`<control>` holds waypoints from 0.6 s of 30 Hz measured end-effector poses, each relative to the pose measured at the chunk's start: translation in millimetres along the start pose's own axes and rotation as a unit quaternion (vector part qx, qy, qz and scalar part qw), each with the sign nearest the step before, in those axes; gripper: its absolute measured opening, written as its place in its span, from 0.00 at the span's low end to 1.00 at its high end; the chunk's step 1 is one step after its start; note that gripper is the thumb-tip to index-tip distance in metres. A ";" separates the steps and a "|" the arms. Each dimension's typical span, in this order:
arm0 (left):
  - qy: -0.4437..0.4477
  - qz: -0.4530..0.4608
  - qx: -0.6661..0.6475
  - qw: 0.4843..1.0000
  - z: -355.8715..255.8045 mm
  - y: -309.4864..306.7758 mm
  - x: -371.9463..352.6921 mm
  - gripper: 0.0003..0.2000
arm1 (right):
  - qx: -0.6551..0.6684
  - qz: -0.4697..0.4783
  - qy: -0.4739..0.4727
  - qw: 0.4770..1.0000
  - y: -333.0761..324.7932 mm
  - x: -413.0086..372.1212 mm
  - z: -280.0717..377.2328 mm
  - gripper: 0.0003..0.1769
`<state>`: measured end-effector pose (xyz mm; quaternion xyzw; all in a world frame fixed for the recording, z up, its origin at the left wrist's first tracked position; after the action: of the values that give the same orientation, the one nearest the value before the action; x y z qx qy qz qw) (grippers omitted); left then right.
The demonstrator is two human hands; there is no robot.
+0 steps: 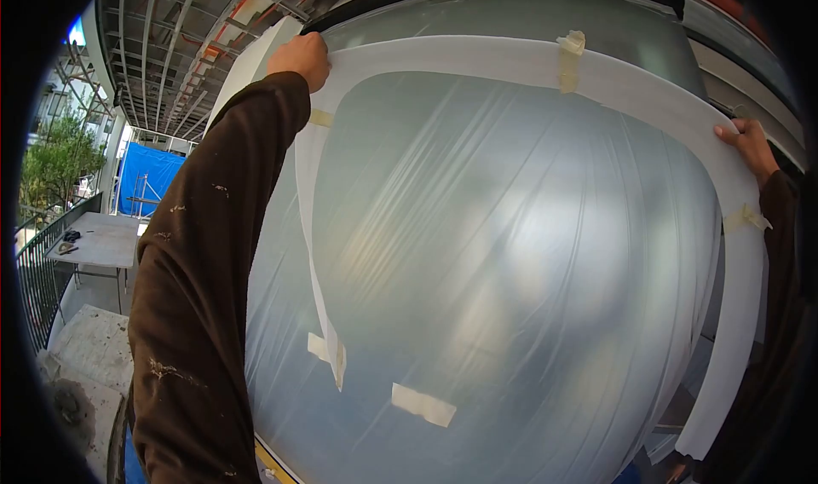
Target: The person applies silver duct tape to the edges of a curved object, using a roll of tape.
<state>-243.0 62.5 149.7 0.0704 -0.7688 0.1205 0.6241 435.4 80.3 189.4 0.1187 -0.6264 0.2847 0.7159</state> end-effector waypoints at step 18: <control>0.023 -0.024 -0.059 0.998 9.9 -3.7 -1.7 0.09 | -0.009 -0.014 -0.016 1.000 0.7 -10.5 16.3 0.26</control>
<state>-251.1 56.2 146.5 0.0492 -0.7582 0.0618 0.6472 421.0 69.6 182.1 0.1250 -0.6387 0.2673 0.7107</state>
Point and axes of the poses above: each hand's wrist, its own x-axis towards the middle knuckle, its own y-axis out of the palm, z = x × y, the point moved 2 cm from there along x, towards the middle knuckle, and after that the axes turned 4 degrees about z, right-handed, at the moved point
